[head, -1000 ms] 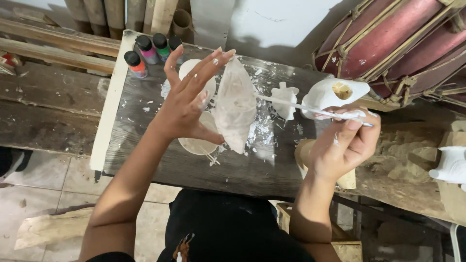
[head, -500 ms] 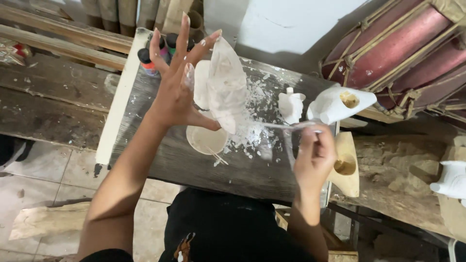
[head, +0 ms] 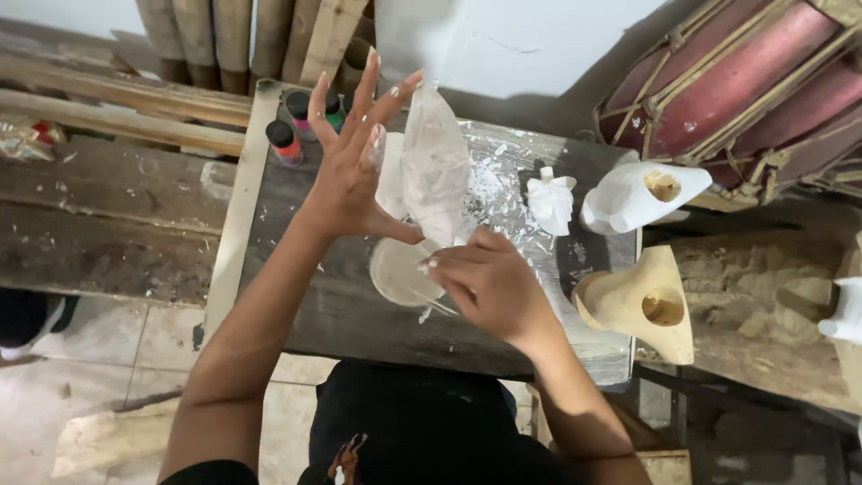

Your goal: Applying a white coating to toy mold parts using a small stick

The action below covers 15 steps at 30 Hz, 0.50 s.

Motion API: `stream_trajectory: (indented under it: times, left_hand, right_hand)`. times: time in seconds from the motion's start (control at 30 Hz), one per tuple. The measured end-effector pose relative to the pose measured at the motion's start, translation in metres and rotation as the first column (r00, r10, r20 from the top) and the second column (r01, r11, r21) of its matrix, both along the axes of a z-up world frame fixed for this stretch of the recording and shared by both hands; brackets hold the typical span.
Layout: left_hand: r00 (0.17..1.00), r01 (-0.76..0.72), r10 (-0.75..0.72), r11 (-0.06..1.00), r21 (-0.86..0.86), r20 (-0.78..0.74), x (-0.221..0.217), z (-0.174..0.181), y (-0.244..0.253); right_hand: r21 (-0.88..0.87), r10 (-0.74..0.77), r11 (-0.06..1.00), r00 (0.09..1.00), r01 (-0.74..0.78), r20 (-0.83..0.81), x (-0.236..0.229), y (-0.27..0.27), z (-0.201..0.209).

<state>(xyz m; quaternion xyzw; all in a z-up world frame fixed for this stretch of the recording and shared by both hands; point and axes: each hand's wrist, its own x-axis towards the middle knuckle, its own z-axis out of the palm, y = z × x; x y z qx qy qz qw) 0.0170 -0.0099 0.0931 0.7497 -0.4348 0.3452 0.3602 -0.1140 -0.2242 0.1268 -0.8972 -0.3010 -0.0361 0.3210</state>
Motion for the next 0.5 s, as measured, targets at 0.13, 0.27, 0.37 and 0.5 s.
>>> stream_trajectory:
  times: [0.13, 0.27, 0.37, 0.5]
  left_hand:
    - [1.0, 0.03, -0.03, 0.999, -0.019, -0.004, 0.01, -0.002, 0.003]
    - [0.999, 0.031, -0.03, 0.999, -0.017, 0.024, 0.015, -0.005, 0.004]
    - [0.998, 0.057, -0.057, 0.998, -0.006, 0.037, 0.019, -0.004, 0.005]
    - [0.995, 0.098, -0.097, 0.995, -0.013, 0.021, 0.025, -0.009, 0.004]
  right_hand:
    - [-0.257, 0.053, 0.962, 0.988, -0.09, -0.148, 0.004, 0.013, -0.007]
    - [-0.45, -0.065, 0.892, 0.973, -0.041, -0.219, 0.012, 0.032, -0.022]
    - [-0.52, -0.005, 0.846, 0.972, -0.121, -0.235, 0.011, 0.038, -0.026]
    - [-0.456, 0.017, 0.889, 0.998, -0.042, -0.059, 0.008, 0.039, -0.026]
